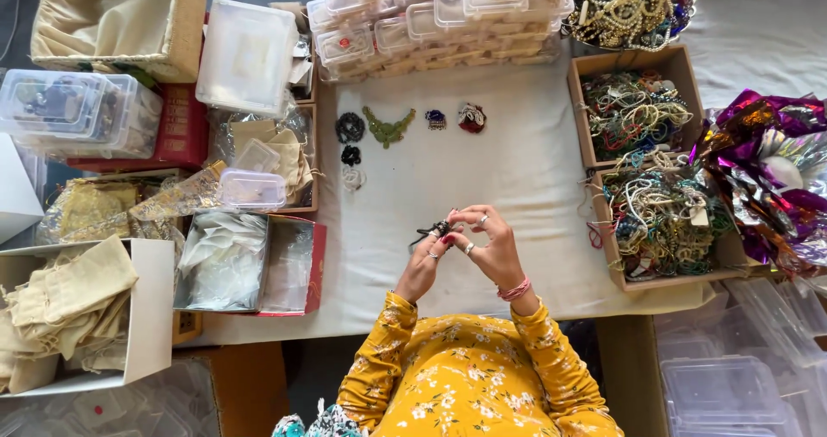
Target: Sorting and inspecting necklaces and jewelry pieces.
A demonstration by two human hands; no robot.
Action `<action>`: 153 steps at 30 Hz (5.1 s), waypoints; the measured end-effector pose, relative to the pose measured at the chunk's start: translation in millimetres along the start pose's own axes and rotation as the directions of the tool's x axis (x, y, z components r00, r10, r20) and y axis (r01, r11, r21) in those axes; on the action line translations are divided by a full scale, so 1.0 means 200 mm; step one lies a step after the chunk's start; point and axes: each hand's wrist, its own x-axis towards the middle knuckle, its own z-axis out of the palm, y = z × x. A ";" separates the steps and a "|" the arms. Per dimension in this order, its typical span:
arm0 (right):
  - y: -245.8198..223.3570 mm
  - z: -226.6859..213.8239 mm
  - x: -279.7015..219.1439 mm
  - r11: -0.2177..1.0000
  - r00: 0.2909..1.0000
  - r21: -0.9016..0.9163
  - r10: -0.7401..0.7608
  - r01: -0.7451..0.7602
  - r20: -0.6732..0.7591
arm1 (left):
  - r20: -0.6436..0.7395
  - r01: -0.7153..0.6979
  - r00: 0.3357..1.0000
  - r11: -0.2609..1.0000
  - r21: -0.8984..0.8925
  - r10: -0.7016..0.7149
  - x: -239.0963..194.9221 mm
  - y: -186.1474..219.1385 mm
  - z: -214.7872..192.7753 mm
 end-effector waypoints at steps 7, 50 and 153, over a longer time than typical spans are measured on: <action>0.23 0.02 -0.05 0.992 1.000 0.122 0.023 -0.025 0.012 | -0.106 -0.071 0.990 0.970 0.232 0.097 -0.01 -0.08 0.00; -0.09 -0.20 0.02 0.996 0.933 -0.094 0.034 0.000 0.358 | 0.033 -0.069 0.997 0.968 0.241 0.062 0.03 0.33 0.05; 0.55 -0.44 -0.06 0.847 0.901 0.344 0.306 -0.404 0.307 | 0.170 0.042 0.984 0.998 0.042 -0.048 0.00 0.38 -0.16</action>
